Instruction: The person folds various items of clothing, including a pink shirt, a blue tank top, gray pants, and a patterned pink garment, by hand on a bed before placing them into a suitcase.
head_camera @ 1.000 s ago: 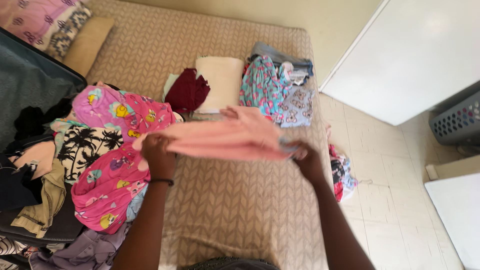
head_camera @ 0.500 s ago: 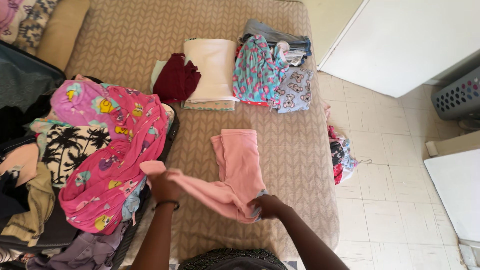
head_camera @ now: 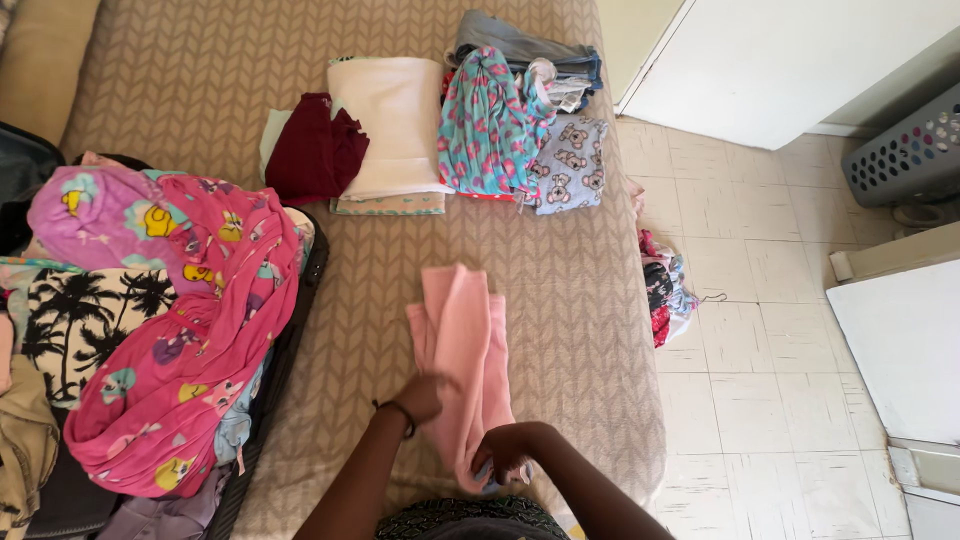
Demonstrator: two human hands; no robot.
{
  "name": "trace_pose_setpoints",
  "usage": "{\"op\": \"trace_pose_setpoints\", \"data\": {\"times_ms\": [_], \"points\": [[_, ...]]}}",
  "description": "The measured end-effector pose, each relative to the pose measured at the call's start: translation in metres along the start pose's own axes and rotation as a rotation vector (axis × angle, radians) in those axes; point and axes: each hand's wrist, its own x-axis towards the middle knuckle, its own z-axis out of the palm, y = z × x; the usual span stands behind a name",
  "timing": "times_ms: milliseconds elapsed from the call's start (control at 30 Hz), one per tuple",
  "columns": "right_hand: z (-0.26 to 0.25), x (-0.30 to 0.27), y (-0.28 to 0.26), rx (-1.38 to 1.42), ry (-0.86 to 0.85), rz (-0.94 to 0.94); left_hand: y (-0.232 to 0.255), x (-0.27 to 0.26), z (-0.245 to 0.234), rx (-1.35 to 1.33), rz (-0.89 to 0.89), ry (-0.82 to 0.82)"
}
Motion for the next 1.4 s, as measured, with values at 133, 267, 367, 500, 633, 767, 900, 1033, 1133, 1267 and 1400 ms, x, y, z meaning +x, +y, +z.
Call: {"op": "trace_pose_setpoints", "data": {"times_ms": [133, 267, 367, 500, 633, 767, 900, 1033, 1133, 1267, 1400], "points": [[-0.023, -0.001, -0.012, -0.074, -0.192, -0.15, -0.047, -0.008, 0.055, -0.039, -0.062, -0.393], [-0.077, -0.004, -0.023, 0.017, 0.113, -0.207, -0.073, -0.005, 0.062, -0.152, -0.196, -0.174], [-0.126, -0.01, -0.03, 0.075, 0.712, -0.187, -0.084, 0.002, 0.042, -0.729, -0.318, 0.172], [-0.162, 0.004, -0.012, 0.51, 1.258, -0.466, -0.099, 0.018, 0.016, -0.873, -0.251, 0.424], [-0.163, 0.026, 0.039, 0.287, 1.178, 0.08, -0.099, 0.028, 0.024, -0.882, -0.216, 0.391], [-0.113, 0.045, 0.078, 0.224, 0.974, 0.204, -0.093, 0.024, 0.045, -0.422, -0.197, 0.3], [-0.071, 0.053, 0.083, 0.355, 0.675, 0.199, -0.084, 0.026, 0.06, -0.72, -0.241, 0.345], [-0.075, 0.057, 0.075, 0.536, 0.564, 0.059, -0.076, 0.046, 0.056, -0.856, -0.261, 0.364], [-0.116, 0.04, 0.081, 0.761, 0.612, -0.091, -0.049, 0.075, 0.031, -0.859, -0.184, 0.367], [-0.195, -0.02, 0.11, 1.121, 0.793, -0.39, 0.051, 0.088, -0.039, -0.952, -0.018, 0.413], [-0.278, -0.119, 0.133, 1.315, 1.057, -0.728, 0.142, 0.089, -0.111, -1.055, 0.118, 0.425]]}}
